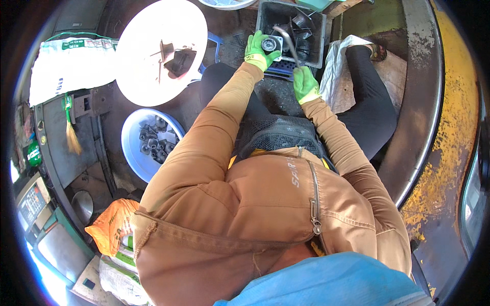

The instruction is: The person uses a metal tool to scrape and clean the interior of small black plastic mold parts. They repeatedly pick up each part, scrape its inner surfaces, and place it into a blue basin. The person also briefly handles a larger black component and inspects it before returning to the smaller parts.

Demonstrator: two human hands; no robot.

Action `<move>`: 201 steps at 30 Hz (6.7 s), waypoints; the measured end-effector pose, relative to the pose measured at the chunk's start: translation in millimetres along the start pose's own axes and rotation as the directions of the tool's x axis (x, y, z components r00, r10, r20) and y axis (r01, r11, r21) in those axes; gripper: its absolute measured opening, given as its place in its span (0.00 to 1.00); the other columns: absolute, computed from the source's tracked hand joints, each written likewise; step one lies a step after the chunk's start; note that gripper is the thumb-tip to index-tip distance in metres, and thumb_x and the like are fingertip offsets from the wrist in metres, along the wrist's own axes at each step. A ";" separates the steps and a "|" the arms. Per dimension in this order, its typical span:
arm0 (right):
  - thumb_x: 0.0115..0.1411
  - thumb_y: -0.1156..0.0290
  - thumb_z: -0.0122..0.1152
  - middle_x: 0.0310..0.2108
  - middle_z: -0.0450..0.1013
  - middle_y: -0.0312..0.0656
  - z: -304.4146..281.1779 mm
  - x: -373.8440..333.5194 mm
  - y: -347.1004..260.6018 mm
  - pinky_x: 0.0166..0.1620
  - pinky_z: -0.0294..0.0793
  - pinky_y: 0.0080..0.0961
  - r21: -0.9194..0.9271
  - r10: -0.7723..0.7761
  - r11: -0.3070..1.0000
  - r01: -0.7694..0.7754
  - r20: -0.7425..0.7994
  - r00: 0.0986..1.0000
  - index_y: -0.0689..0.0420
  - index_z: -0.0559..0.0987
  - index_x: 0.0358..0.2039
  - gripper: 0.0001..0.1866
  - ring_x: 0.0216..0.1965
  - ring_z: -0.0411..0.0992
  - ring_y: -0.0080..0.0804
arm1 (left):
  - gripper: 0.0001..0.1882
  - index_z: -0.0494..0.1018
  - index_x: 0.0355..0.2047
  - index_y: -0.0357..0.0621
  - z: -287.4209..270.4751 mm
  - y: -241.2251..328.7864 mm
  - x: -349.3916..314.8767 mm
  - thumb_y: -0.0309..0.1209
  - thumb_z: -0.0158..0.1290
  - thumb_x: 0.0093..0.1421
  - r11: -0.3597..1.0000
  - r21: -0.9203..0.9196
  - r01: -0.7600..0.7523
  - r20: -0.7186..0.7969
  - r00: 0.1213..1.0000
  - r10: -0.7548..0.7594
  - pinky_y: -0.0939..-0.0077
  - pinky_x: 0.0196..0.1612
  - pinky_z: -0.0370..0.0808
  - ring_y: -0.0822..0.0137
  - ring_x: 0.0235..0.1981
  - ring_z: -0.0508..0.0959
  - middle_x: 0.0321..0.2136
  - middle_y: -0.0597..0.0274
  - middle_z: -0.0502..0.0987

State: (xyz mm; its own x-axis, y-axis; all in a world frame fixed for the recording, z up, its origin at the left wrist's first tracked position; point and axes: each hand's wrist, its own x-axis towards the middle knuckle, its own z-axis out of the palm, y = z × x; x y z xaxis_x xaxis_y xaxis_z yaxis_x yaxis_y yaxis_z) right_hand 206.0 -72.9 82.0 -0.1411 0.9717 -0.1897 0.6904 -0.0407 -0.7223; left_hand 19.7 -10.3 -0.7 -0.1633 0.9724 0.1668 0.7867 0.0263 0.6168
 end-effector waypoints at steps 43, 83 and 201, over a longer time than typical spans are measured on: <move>0.65 0.53 0.39 0.41 0.72 0.58 5.6 2.9 6.3 0.46 0.68 0.46 -0.166 0.020 0.986 0.010 0.175 0.984 0.55 0.72 0.41 0.19 0.44 0.70 0.58 | 0.44 0.65 0.54 0.53 2.4 -5.5 -2.5 0.45 0.70 0.34 0.975 -0.198 0.105 0.086 0.992 -0.090 0.56 0.61 0.58 0.44 0.60 0.58 0.57 0.53 0.62; 0.65 0.55 0.39 0.42 0.72 0.55 3.3 5.5 15.2 0.47 0.68 0.46 -0.259 0.024 0.965 0.047 0.265 0.964 0.55 0.72 0.42 0.19 0.43 0.70 0.58 | 0.46 0.63 0.55 0.46 17.2 -16.9 1.0 0.41 0.71 0.35 0.981 -0.191 0.016 0.032 0.999 -0.010 0.59 0.58 0.64 0.48 0.56 0.63 0.52 0.53 0.66; 0.65 0.53 0.42 0.32 0.74 0.57 5.7 18.2 0.9 0.38 0.68 0.50 -0.257 0.007 0.966 0.014 0.083 0.997 0.55 0.72 0.38 0.18 0.35 0.71 0.60 | 0.34 0.73 0.46 0.46 9.9 -13.0 14.9 0.40 0.70 0.37 0.997 -0.067 -0.038 -0.065 0.997 0.033 0.60 0.57 0.66 0.49 0.52 0.69 0.47 0.52 0.73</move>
State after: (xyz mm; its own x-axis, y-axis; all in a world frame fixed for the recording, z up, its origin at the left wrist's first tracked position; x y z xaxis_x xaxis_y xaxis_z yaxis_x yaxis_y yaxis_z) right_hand 200.0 -56.5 74.1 -0.1941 0.9488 -0.2493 0.8475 0.0342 -0.5297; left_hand 12.9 6.2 -13.9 -0.1754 0.9555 0.2371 0.7504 -0.0261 0.6604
